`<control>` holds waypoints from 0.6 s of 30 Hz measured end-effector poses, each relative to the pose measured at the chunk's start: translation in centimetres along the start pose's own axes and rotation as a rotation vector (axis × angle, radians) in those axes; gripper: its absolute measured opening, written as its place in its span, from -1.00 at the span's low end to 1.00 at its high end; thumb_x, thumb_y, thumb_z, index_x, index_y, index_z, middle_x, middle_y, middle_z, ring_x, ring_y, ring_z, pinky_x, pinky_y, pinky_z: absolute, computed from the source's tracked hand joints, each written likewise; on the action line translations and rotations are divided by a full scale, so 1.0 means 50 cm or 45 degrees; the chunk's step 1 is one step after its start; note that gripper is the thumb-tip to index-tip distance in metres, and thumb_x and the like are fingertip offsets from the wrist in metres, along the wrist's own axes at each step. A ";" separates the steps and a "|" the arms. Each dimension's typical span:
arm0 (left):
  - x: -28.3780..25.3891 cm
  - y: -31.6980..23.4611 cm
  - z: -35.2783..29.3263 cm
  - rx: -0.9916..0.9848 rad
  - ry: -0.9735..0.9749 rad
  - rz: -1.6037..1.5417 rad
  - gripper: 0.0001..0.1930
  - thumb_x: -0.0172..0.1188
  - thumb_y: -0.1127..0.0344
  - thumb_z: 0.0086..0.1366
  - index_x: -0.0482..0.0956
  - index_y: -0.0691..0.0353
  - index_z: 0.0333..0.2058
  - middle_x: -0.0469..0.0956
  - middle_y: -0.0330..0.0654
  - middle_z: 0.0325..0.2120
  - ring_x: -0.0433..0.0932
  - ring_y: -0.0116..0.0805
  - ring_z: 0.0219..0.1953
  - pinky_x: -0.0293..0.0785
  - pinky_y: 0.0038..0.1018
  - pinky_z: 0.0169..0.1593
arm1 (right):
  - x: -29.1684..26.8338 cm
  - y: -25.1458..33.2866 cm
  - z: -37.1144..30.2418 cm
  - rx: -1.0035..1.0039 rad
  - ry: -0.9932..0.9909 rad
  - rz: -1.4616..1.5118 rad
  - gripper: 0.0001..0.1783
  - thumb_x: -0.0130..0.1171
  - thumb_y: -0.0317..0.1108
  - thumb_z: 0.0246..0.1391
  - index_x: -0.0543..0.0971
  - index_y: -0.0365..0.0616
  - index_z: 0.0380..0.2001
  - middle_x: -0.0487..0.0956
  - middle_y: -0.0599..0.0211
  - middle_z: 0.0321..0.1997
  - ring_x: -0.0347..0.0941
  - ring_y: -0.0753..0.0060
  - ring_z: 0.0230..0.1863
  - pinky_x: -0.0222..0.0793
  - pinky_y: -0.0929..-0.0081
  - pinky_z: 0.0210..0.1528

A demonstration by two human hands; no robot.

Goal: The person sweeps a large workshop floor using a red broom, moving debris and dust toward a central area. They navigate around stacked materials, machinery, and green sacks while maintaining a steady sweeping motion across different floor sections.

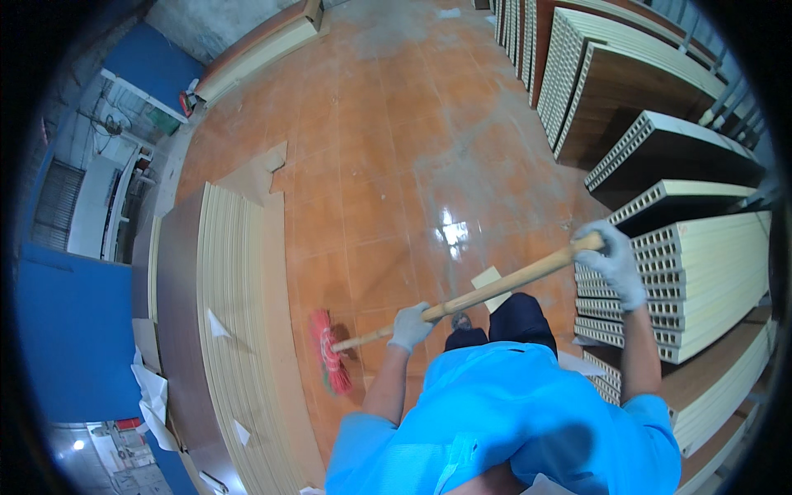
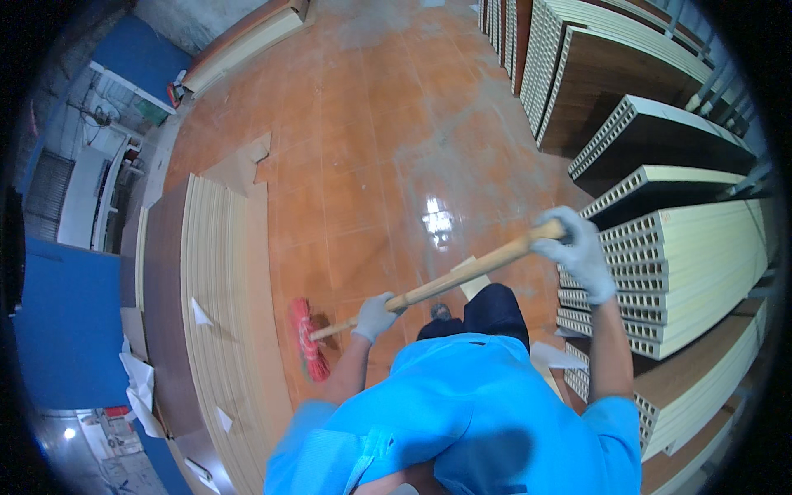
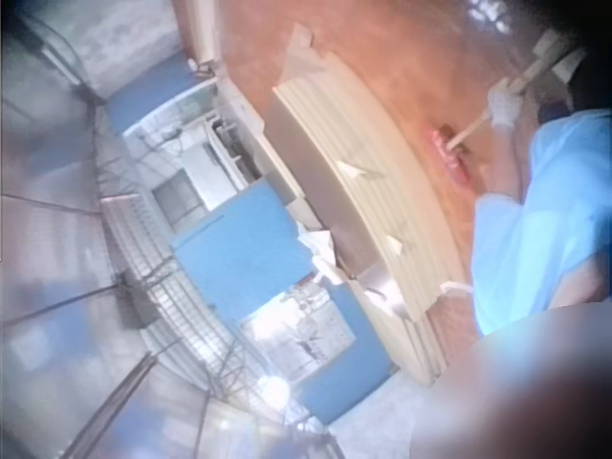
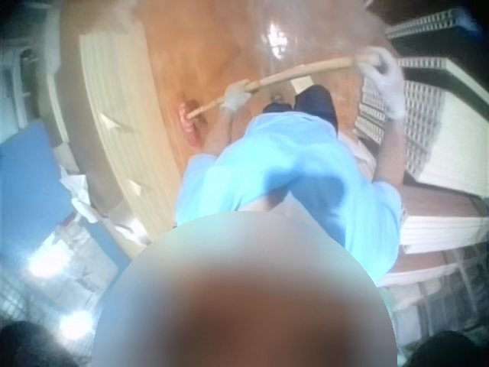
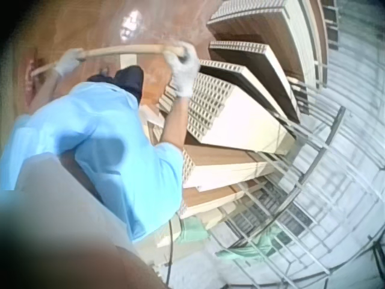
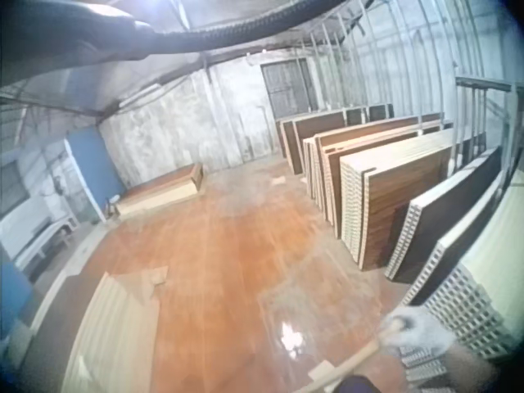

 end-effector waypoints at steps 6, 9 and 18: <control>-0.041 -0.167 0.377 0.323 0.092 0.317 -0.79 0.22 0.10 0.14 0.61 0.05 -0.32 0.65 -0.06 -0.44 0.62 0.00 -0.31 0.44 -0.11 -0.18 | -0.119 -0.020 0.196 -0.085 0.131 -0.900 -0.61 0.49 -0.20 -0.35 0.65 -0.10 -0.38 0.61 0.18 -0.41 0.58 0.11 -0.36 0.45 0.32 -0.27; -0.045 -0.207 0.558 0.317 0.145 0.355 -0.81 0.21 0.13 0.13 0.60 0.03 -0.31 0.65 -0.09 -0.44 0.63 -0.03 -0.31 0.43 -0.13 -0.17 | -0.121 -0.137 0.341 0.022 0.419 -1.387 -0.54 0.53 -0.01 -0.43 0.69 0.06 -0.37 0.63 0.26 -0.36 0.58 0.18 -0.25 0.46 0.22 -0.15; -0.230 -0.276 0.961 0.090 0.031 0.205 -0.78 0.18 0.22 0.07 0.61 0.01 -0.26 0.65 -0.06 -0.42 0.63 -0.05 -0.27 0.37 -0.15 -0.15 | -0.202 -0.201 0.908 -0.061 0.641 -1.544 -0.64 0.52 0.00 -0.41 0.64 0.07 -0.55 0.60 0.30 -0.49 0.58 0.17 -0.35 0.43 0.18 -0.21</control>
Point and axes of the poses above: each hand's wrist, its own z-axis towards the middle knuckle, its own x-axis out of the palm, y = z × x, the point moved 10 cm from there along z, towards the middle knuckle
